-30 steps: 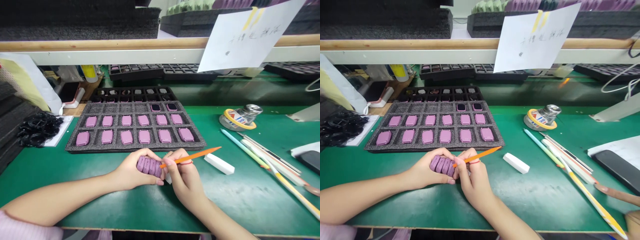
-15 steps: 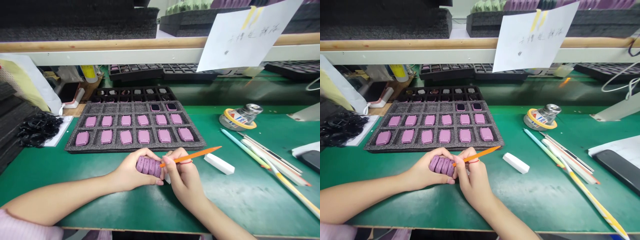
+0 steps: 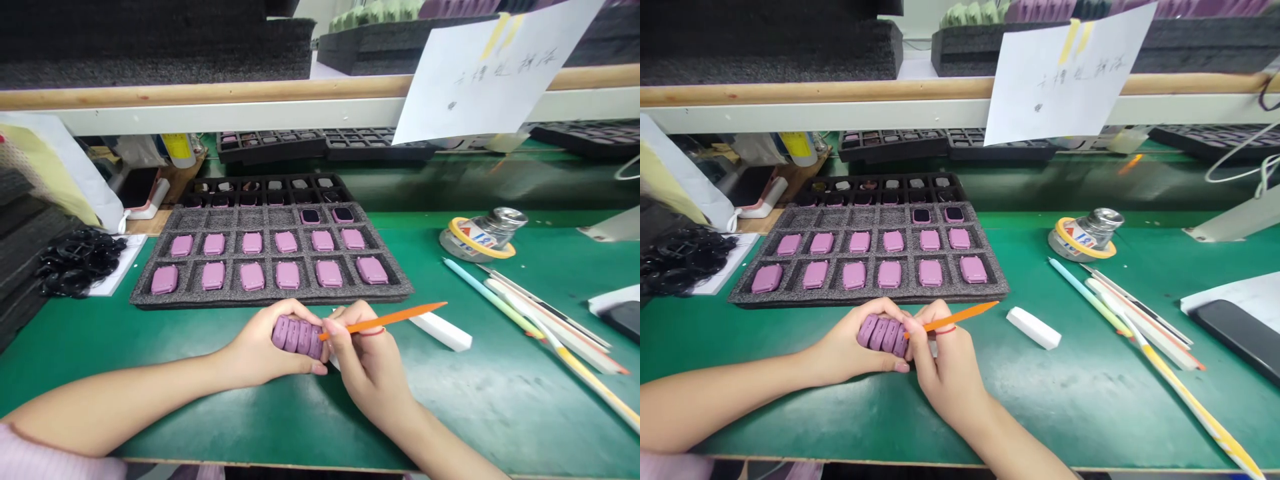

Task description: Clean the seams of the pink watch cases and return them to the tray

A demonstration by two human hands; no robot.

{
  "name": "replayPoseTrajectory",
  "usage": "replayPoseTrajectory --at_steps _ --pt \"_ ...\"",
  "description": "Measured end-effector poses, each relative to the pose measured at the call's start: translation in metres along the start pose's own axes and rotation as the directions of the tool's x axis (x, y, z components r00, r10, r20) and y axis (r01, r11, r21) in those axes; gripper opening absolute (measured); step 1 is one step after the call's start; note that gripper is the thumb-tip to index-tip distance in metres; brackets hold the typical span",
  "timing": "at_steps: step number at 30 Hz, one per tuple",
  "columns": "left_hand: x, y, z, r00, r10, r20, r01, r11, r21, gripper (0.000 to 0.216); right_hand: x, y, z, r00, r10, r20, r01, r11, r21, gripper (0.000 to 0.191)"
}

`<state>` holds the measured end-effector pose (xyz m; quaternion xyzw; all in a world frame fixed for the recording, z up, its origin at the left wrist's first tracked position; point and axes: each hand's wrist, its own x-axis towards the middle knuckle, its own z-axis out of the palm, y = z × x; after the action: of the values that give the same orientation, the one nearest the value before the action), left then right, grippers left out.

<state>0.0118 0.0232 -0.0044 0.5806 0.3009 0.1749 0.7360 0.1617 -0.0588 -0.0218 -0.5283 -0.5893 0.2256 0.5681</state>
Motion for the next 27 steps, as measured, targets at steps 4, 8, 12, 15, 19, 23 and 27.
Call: replayPoseTrajectory --at_steps 4,8,12,15,19,23,27 --pt "-0.0003 0.0022 0.0009 1.000 -0.004 0.016 0.005 0.999 -0.037 0.045 -0.0007 -0.0004 -0.0008 1.000 -0.005 0.007 0.005 1.000 -0.018 0.020" --pt "-0.0006 0.0039 0.0014 1.000 0.002 -0.001 -0.002 1.000 -0.012 0.045 0.0007 -0.0008 -0.0010 1.000 0.003 0.006 -0.002 1.000 -0.027 0.020" --pt "-0.0002 0.0033 0.0007 1.000 0.001 -0.007 -0.001 1.000 0.016 0.046 0.0021 -0.0010 -0.0007 1.000 0.007 0.016 -0.007 1.000 -0.019 0.021" --pt "-0.0003 0.0031 0.0005 1.000 -0.008 0.009 0.008 1.000 -0.016 0.046 0.0023 -0.0016 -0.0007 1.000 0.025 0.011 -0.025 1.000 -0.011 0.022" --pt "-0.0007 0.0040 0.0008 1.000 0.003 0.020 -0.003 1.000 -0.017 0.045 0.0023 -0.0027 -0.0019 0.999 0.051 0.017 -0.051 0.999 0.009 0.022" --pt "-0.0003 0.0034 0.0010 0.999 -0.001 0.037 0.003 0.999 -0.044 0.045 0.0021 -0.0020 -0.0025 0.997 0.079 0.006 -0.079 0.997 0.022 0.024" --pt "-0.0007 0.0003 -0.0001 0.997 0.006 0.072 0.000 0.997 -0.082 0.046 0.0007 -0.0010 0.0001 0.996 0.089 0.001 -0.089 0.995 0.033 0.025"
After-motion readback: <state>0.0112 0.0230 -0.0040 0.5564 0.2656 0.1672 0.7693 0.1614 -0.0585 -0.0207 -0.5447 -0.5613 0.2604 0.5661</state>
